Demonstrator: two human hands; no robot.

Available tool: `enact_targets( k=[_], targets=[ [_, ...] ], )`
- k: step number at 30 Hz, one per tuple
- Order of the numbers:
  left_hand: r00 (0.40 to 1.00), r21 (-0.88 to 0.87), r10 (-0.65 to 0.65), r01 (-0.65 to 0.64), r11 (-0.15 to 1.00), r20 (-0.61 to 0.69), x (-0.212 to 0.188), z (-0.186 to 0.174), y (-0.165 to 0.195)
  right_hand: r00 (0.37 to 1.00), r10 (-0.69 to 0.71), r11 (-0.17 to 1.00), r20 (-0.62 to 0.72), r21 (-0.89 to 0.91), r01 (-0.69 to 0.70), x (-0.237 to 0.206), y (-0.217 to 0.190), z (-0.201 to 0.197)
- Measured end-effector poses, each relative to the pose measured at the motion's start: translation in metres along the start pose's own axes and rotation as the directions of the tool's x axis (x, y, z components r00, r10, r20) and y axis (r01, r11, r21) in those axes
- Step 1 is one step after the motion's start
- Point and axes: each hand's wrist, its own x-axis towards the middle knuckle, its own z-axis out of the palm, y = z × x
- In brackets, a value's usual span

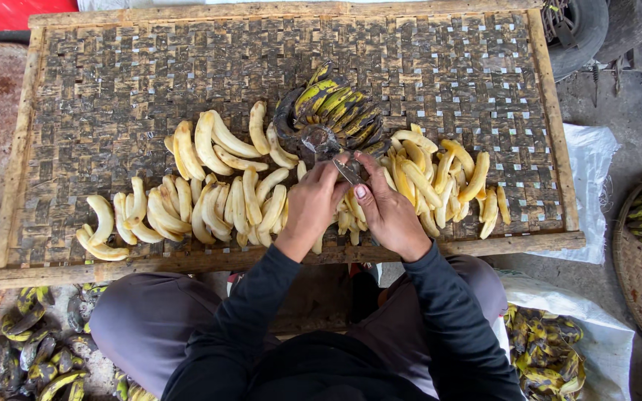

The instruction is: The person sits on the floor in front of a woven bamboo tray and peels bananas one at a time using a small knife, placing the peeled bananas on the tray and discarding peels to the side.

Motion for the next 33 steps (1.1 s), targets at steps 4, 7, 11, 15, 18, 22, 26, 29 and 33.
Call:
enact_targets(
  k=[4, 7, 11, 15, 18, 22, 26, 29, 33],
  targets=[
    [1.000, 0.045, -0.009, 0.009, 0.999, 0.006, -0.003, -0.009, 0.014, 0.988, -0.138, 0.990, -0.070, -0.047, 0.135, -0.001, -0.003, 0.004],
    [1.000, 0.080, 0.002, -0.001, 0.997, -0.013, -0.003, -0.010, 0.018, 0.994, -0.097, 0.995, -0.053, 0.010, 0.098, -0.002, -0.001, 0.006],
    [0.999, 0.113, 0.009, -0.005, 0.994, -0.036, -0.006, -0.007, 0.021, 0.987, -0.126, 0.991, -0.094, 0.035, 0.130, -0.003, 0.003, 0.012],
    [0.998, 0.125, 0.006, 0.001, 0.992, -0.058, -0.013, 0.001, 0.022, 0.993, 0.007, 0.994, -0.116, 0.107, 0.006, -0.002, 0.013, 0.025],
    [0.995, 0.073, 0.038, -0.031, 0.997, -0.091, -0.020, 0.010, 0.014, 0.981, -0.118, 0.932, -0.156, 0.322, 0.164, 0.004, 0.022, 0.034],
    [0.993, -0.156, 0.021, -0.039, 0.987, -0.115, -0.025, 0.027, -0.003, 0.987, 0.133, 0.611, 0.090, 0.776, -0.153, 0.012, 0.035, 0.031],
    [0.966, -0.801, -0.167, -0.059, 0.595, -0.195, -0.025, 0.022, -0.016, 0.950, 0.286, 0.436, 0.126, 0.865, -0.246, 0.019, 0.052, 0.019],
    [0.840, -0.803, -0.324, -0.200, 0.562, -0.436, -0.015, 0.000, -0.025, 0.938, 0.345, 0.403, -0.018, 0.906, -0.130, 0.020, 0.064, 0.010],
    [0.732, -0.985, -0.660, -0.096, 0.145, -0.169, -0.014, -0.026, -0.028, 0.924, 0.321, 0.487, -0.206, 0.873, 0.025, 0.021, 0.068, 0.002]
  ],
)
